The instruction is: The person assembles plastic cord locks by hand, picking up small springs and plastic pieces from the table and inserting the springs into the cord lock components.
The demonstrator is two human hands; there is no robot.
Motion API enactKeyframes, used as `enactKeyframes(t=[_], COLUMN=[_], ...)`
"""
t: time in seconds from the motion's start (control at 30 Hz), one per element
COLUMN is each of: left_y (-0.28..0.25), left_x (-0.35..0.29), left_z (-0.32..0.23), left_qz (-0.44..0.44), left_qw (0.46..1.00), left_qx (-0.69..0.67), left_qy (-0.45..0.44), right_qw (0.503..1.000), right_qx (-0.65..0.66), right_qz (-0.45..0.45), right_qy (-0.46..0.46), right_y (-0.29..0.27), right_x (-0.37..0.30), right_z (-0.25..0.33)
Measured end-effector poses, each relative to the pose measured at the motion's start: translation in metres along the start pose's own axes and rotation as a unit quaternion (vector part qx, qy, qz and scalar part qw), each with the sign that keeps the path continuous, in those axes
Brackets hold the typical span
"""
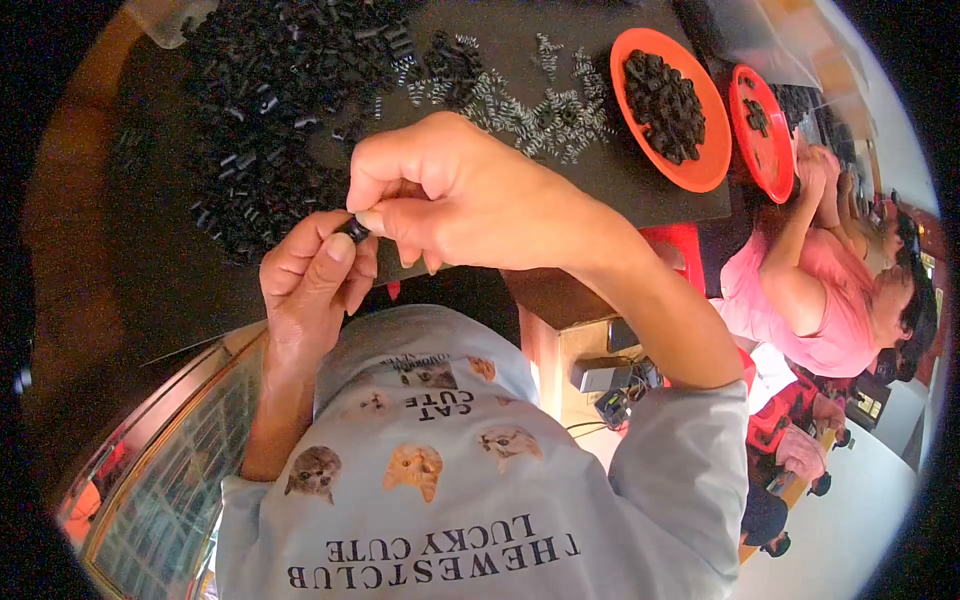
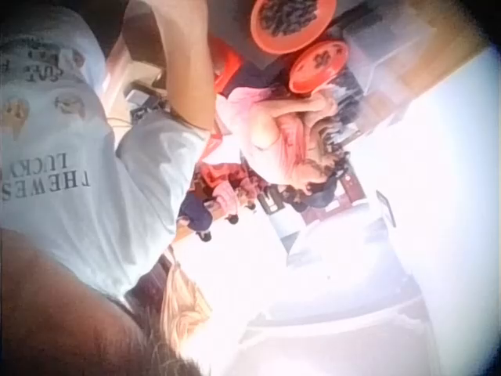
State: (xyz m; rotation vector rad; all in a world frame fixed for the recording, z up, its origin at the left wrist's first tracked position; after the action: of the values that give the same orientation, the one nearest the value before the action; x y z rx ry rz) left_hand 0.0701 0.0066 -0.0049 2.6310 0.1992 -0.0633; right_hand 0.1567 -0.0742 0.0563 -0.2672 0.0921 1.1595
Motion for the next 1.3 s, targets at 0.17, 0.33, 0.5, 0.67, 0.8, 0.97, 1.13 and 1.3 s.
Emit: enactKeyframes(t=[0.17, 0.33, 0.5, 0.67, 0.8, 0.97, 1.13, 1.3], left_y=[-0.001, -0.002, -0.005, -0.006, -0.007, -0.009, -0.004, 0.001], left_x=[-0.001, -0.001, -0.003, 0.0, 0.003, 0.002, 0.005, 0.006], left_z=[-0.001, 0.001, 0.001, -0.003, -0.005, -0.006, -0.004, -0.003], left_qz=[-0.038, -0.072, -0.067, -0.066, -0.072, -0.112, -0.086, -0.072], left_qw=[0.999, 0.997, 0.997, 0.997, 0.996, 0.993, 0.996, 0.996], left_qx=[0.016, -0.007, -0.038, -0.033, -0.021, -0.021, -0.034, -0.048], left_qy=[-0.008, -0.023, -0.027, 0.012, 0.039, 0.026, 0.0, -0.021], right_qw=[0.999, 0.996, 0.992, 0.997, 0.996, 0.837, 0.774, 0.769], right_qx=[-0.033, -0.063, -0.093, -0.008, -0.082, -0.483, -0.563, -0.527], right_qz=[-0.018, -0.038, -0.048, -0.079, -0.028, -0.09, -0.129, -0.141], right_qy=[-0.006, -0.052, -0.076, -0.006, 0.022, -0.24, -0.261, -0.333], right_y=[0.002, 0.003, 0.006, 0.0, -0.004, 0.019, 0.023, 0.017], right_x=[0.0, 0.003, 0.006, 0.007, 0.011, -0.006, -0.01, -0.017], right_z=[0.004, 0.01, 0.018, 0.008, 0.004, 0.046, 0.035, 0.036])
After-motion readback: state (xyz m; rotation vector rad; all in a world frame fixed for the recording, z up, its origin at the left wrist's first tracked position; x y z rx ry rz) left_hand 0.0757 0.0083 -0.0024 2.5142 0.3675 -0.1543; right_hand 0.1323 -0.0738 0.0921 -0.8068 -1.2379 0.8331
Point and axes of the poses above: each hand's wrist, its own x-axis towards the middle knuckle, its own y-axis out of the palm, z = x × y, the point moved 8 cm from there along x, towards the middle knuckle, and after that the axes turned 1 degree about -z, right-handed, at the moved point
